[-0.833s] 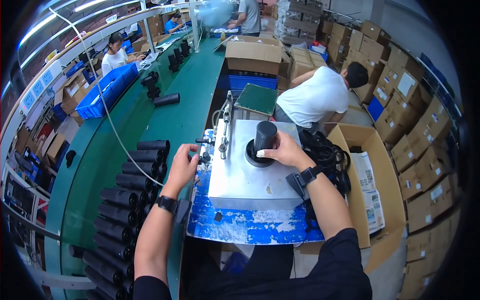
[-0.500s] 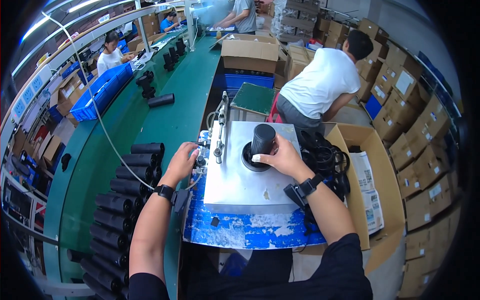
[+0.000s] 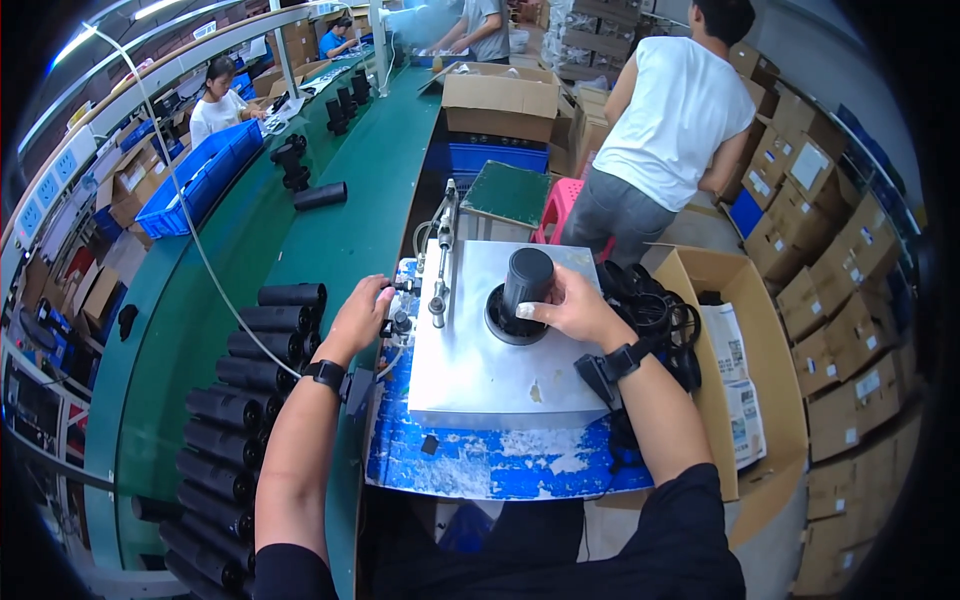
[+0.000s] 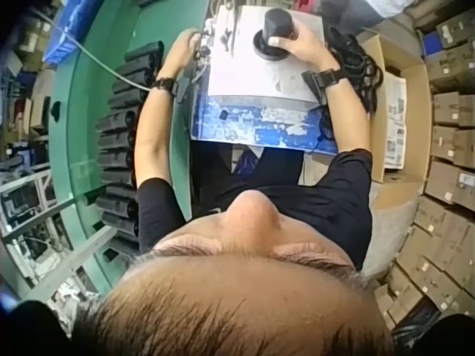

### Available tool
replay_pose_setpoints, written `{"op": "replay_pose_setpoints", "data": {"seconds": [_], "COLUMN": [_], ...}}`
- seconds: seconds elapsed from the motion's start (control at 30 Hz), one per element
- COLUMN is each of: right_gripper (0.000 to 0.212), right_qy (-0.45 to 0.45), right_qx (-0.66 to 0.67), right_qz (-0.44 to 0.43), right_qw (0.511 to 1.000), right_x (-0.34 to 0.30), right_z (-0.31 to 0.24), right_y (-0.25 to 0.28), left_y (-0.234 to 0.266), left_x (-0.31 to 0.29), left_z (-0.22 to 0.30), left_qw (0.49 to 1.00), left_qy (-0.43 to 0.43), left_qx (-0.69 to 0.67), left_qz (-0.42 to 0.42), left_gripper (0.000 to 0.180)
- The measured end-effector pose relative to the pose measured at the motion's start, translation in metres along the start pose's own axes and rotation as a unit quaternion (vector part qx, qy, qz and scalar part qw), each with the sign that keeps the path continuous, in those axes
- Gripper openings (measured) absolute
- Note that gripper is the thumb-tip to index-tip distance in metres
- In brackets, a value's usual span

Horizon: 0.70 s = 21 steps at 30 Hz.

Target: The person picks up a black cylindrical component from the conveyor belt, places it into a machine, and presses down on it. They then remove the component from the machine and return it to the conveyor belt, repeating this process with several more components.

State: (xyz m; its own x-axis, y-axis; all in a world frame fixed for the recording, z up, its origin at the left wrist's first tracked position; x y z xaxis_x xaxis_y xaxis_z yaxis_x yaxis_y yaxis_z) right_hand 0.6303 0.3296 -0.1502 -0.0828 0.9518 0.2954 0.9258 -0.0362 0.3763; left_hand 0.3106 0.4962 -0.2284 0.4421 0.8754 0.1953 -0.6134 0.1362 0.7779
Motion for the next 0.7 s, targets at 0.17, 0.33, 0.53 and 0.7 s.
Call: {"op": "replay_pose_setpoints", "data": {"seconds": [0.17, 0.33, 0.53, 0.7], "right_gripper": [0.066, 0.066, 0.066, 0.065], "right_qy": [-0.032, -0.033, -0.029, -0.028], "right_qx": [-0.147, -0.168, -0.174, -0.158], "right_qz": [0.091, 0.109, 0.107, 0.103], "right_qw": [0.984, 0.979, 0.979, 0.982], "right_x": [-0.013, -0.015, -0.017, -0.015], "right_z": [-0.021, -0.02, -0.029, -0.026], "right_y": [-0.01, -0.011, -0.012, -0.015], "left_y": [0.002, -0.002, 0.003, 0.03], "left_x": [-0.001, 0.002, 0.002, -0.014], "left_z": [0.009, 0.013, 0.014, 0.02], "left_qw": [1.0, 0.999, 0.998, 0.99], "left_qy": [-0.009, 0.0, 0.002, 0.103], "left_qx": [-0.001, 0.006, 0.022, -0.098], "left_qz": [-0.021, -0.036, -0.057, -0.018], "left_gripper": [0.047, 0.046, 0.05, 0.057]}}
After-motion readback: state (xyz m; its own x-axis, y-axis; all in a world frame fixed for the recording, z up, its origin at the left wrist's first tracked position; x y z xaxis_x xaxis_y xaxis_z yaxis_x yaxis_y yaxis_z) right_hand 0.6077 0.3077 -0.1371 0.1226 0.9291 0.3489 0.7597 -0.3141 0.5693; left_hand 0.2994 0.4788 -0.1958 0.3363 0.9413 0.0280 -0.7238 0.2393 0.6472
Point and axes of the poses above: each hand's wrist, its own x-axis towards the middle knuckle, its own y-axis out of the back of the hand, z = x × y, the point moved 5 cm from there along x, towards the middle knuckle, and after that the axes turned 8 degrees about y, right-handed, at the moved point
